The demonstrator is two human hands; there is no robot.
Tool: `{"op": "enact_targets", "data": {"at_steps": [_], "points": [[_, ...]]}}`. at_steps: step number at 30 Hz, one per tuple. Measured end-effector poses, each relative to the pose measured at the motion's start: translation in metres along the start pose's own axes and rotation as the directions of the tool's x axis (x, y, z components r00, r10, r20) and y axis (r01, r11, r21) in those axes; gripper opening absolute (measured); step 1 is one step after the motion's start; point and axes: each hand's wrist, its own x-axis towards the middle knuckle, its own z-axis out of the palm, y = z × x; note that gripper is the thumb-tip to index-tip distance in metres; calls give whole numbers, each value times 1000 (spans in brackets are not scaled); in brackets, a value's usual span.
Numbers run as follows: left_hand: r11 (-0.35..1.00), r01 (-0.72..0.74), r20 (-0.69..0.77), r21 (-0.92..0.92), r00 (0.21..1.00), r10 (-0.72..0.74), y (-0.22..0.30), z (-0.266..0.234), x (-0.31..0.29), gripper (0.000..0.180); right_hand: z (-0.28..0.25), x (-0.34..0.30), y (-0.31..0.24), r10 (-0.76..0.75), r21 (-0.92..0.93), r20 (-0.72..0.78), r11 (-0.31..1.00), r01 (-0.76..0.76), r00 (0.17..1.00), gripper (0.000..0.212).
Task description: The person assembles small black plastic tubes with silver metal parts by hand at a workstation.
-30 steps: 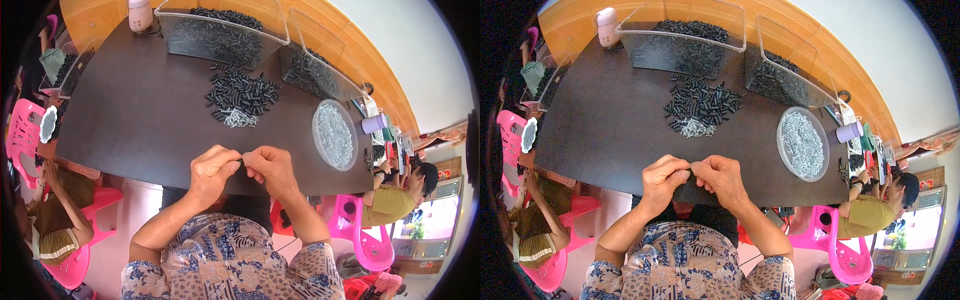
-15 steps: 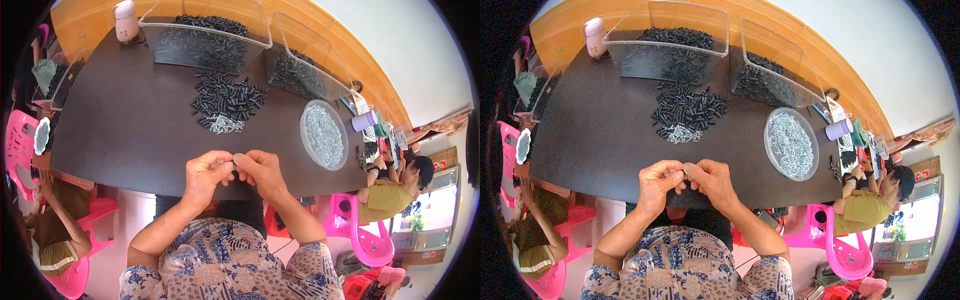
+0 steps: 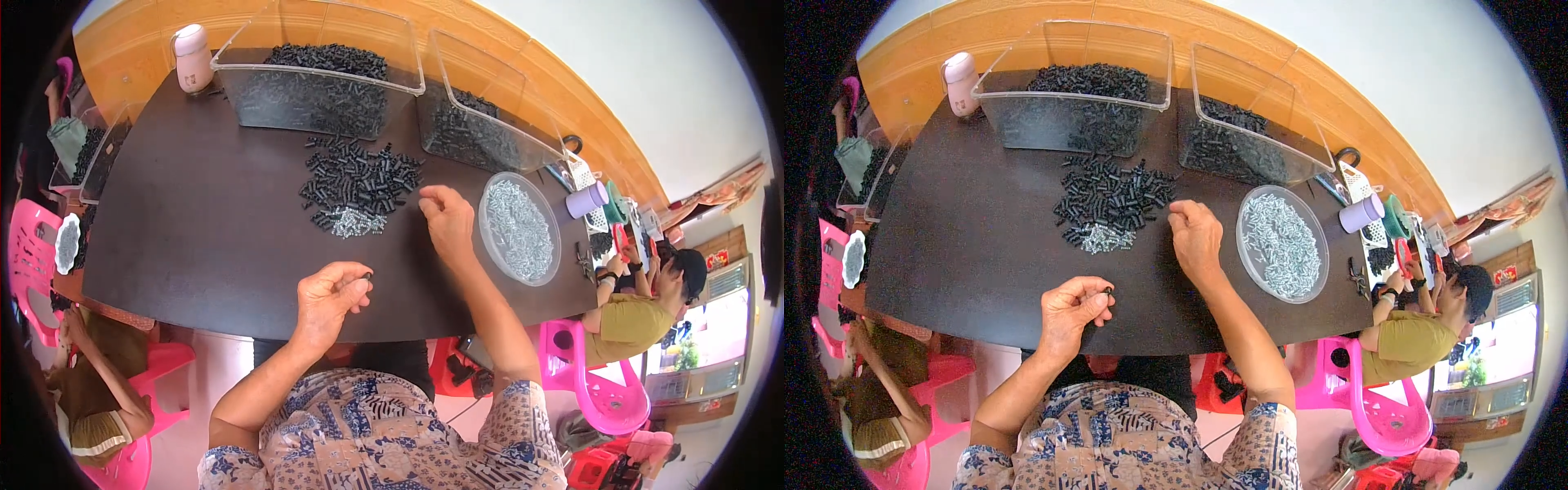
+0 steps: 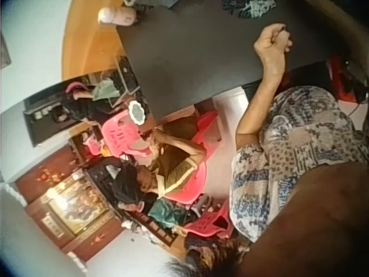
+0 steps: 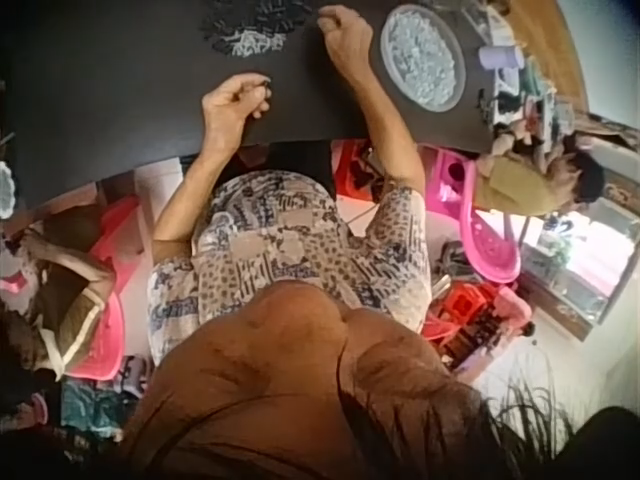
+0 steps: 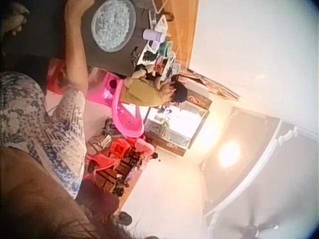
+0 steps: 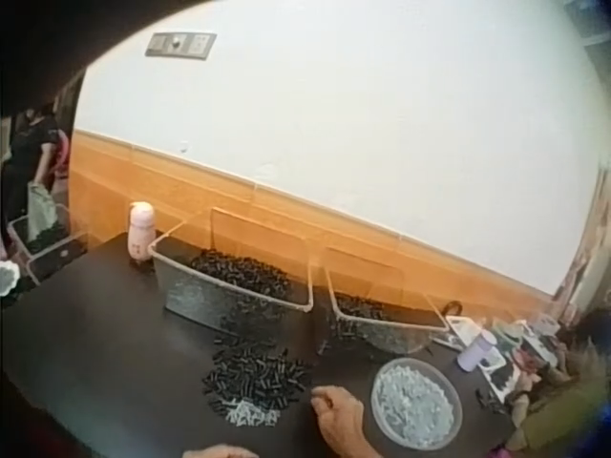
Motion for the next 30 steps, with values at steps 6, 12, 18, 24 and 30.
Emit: {"op": "enact_targets", "data": {"at_steps": [6, 12, 18, 24, 30], "points": [[1000, 18, 30, 2, 999, -18, 0, -1, 3, 16, 12, 23, 16, -363, -222, -112, 917, 333, 925, 12], [1000, 31, 34, 3, 999, -31, 1, -1, 2, 16, 11, 22, 30, -440, -437, 13, 805, 401, 898, 17], [1000, 18, 10, 14, 1000, -18, 2, -1, 0, 16, 3, 21, 26, -399, -371, -86, 863, 343, 913, 14], [1000, 19, 14, 23, 1000, -19, 4, 1, -1, 17, 10, 15, 20, -396, -345, -47, 868, 357, 917, 12], [999, 32, 6, 20, 999, -32, 2, -1, 1, 16, 12, 19, 22, -374, -442, 74, 818, 367, 924, 12]]}}
